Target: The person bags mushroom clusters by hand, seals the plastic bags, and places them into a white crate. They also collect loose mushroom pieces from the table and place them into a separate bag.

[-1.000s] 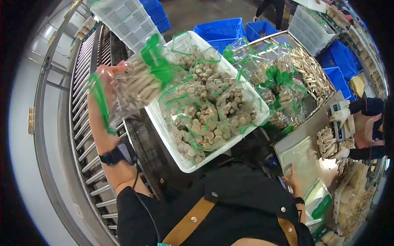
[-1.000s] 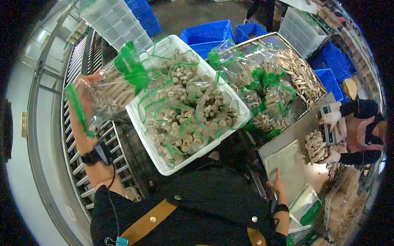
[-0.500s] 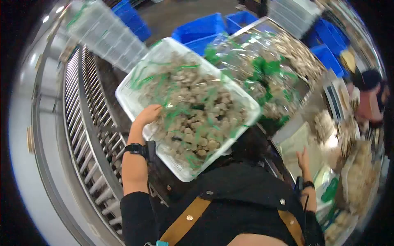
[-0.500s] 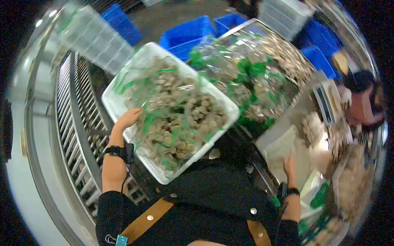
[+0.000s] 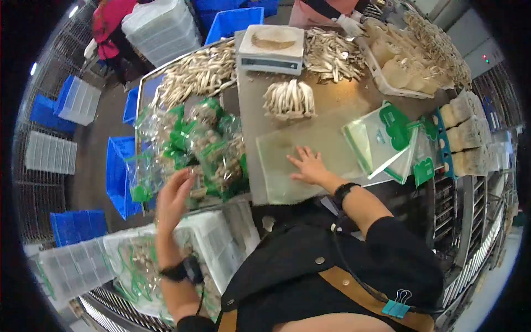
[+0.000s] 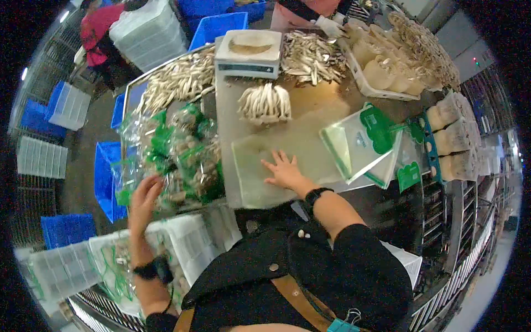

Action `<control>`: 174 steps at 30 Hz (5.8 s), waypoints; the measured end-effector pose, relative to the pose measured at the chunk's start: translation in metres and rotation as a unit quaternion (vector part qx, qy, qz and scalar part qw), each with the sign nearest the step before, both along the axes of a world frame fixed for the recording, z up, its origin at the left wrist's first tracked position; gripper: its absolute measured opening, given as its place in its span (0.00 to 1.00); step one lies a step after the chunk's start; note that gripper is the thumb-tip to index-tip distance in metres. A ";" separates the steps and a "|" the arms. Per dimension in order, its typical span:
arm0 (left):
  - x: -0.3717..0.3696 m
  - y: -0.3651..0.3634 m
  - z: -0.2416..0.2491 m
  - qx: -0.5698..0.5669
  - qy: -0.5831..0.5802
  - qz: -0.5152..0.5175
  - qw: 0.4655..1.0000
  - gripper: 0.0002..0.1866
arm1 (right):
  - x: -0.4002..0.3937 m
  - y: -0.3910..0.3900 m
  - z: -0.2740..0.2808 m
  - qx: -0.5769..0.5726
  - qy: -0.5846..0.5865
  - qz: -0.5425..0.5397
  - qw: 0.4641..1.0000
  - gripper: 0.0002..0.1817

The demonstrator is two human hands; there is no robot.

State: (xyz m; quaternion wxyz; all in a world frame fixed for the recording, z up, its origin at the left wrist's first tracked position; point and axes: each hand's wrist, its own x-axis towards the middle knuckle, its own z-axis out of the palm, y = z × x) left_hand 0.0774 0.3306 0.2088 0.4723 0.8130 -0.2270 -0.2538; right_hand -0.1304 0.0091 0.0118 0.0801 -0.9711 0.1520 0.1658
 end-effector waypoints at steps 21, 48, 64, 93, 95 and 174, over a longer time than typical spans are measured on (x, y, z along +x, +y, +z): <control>0.026 -0.363 -0.190 -0.147 0.329 0.009 0.933 0.35 | 0.136 -0.177 -0.026 0.443 -0.306 -0.389 0.747 0.24; -0.031 -0.206 -0.192 0.212 0.286 0.056 0.933 0.26 | 0.039 -0.112 -0.024 0.329 -0.120 -0.334 0.875 0.51; -0.126 -0.308 -0.187 0.197 -0.409 -0.207 0.866 0.30 | -0.008 -0.183 0.024 0.216 -0.181 -0.352 0.893 0.46; -0.092 -0.306 -0.185 -0.090 0.405 -0.038 0.909 0.29 | -0.131 -0.125 -0.046 -0.151 -0.118 -0.222 0.956 0.05; -0.107 -0.321 -0.183 -0.089 0.296 0.030 0.950 0.30 | -0.134 -0.130 -0.043 -0.138 -0.198 -0.225 0.944 0.05; -0.120 -0.245 -0.096 -0.325 0.273 -0.192 0.885 0.55 | -0.093 -0.055 0.155 -0.059 -0.488 -0.023 0.871 0.12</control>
